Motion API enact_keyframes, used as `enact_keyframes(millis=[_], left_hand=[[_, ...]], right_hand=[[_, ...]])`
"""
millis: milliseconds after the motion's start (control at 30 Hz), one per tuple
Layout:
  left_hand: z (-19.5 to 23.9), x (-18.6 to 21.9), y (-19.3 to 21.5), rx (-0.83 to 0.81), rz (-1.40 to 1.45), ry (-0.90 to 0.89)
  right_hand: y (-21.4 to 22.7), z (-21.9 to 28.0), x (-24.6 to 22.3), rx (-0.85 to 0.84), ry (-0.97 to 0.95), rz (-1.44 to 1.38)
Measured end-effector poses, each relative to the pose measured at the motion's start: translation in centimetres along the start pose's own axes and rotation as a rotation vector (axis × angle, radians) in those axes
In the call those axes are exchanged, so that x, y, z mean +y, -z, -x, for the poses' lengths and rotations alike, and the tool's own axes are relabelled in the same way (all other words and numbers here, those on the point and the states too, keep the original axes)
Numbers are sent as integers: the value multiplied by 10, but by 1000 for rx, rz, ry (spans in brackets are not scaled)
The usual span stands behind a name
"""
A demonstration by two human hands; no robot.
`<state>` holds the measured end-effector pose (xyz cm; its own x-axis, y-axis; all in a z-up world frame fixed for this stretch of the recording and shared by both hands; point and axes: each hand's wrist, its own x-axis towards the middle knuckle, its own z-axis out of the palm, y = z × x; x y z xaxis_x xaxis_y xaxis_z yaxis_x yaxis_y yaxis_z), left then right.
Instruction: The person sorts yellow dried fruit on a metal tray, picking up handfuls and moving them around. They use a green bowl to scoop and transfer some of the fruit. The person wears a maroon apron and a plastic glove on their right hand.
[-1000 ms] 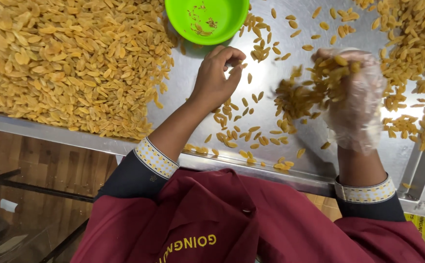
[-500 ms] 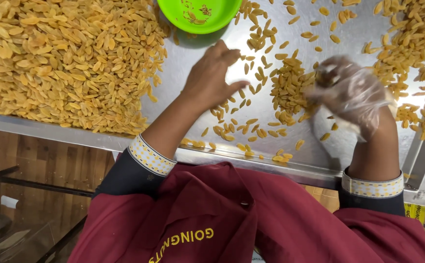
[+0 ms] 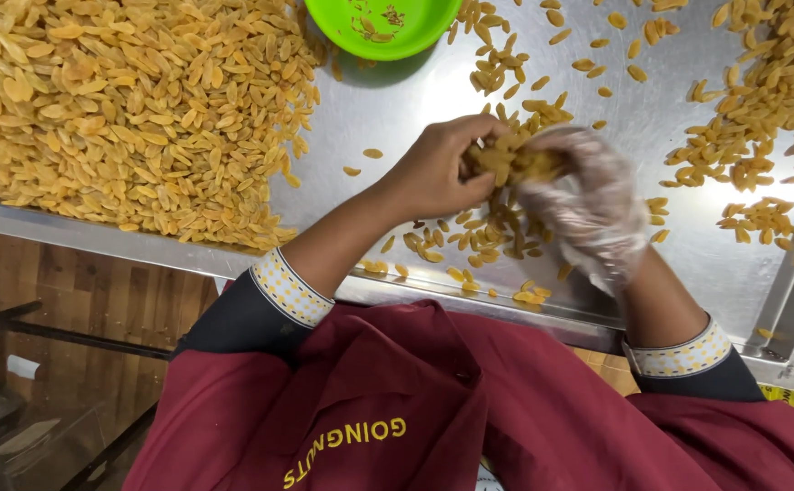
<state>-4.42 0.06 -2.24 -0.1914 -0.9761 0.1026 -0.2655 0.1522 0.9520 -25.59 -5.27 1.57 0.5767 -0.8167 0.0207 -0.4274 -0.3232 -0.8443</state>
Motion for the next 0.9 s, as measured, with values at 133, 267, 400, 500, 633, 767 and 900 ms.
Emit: enact_keyframes(millis=[133,267,400,500,633,767,900], left_hand=[[-2,19,19,34,462,-106],[0,19,34,-38,617,9],[-7,3,28,99,569,6],[-10,-9,26,303,435,55],[-11,-17,25,408,174,285],[-12,-16,27,417,183,326],[-12,-15,29,421,113,359]], right_hand=[[22,-4,-4,141,235,-357],[37,-12,23,254,348,-182],[34,-23,29,323,405,85],[21,-24,0,188,298,402],[-16,-14,-6,-159,255,158],[-43,-2,5,-327,719,439],[-34,-19,-5,-231,832,517]])
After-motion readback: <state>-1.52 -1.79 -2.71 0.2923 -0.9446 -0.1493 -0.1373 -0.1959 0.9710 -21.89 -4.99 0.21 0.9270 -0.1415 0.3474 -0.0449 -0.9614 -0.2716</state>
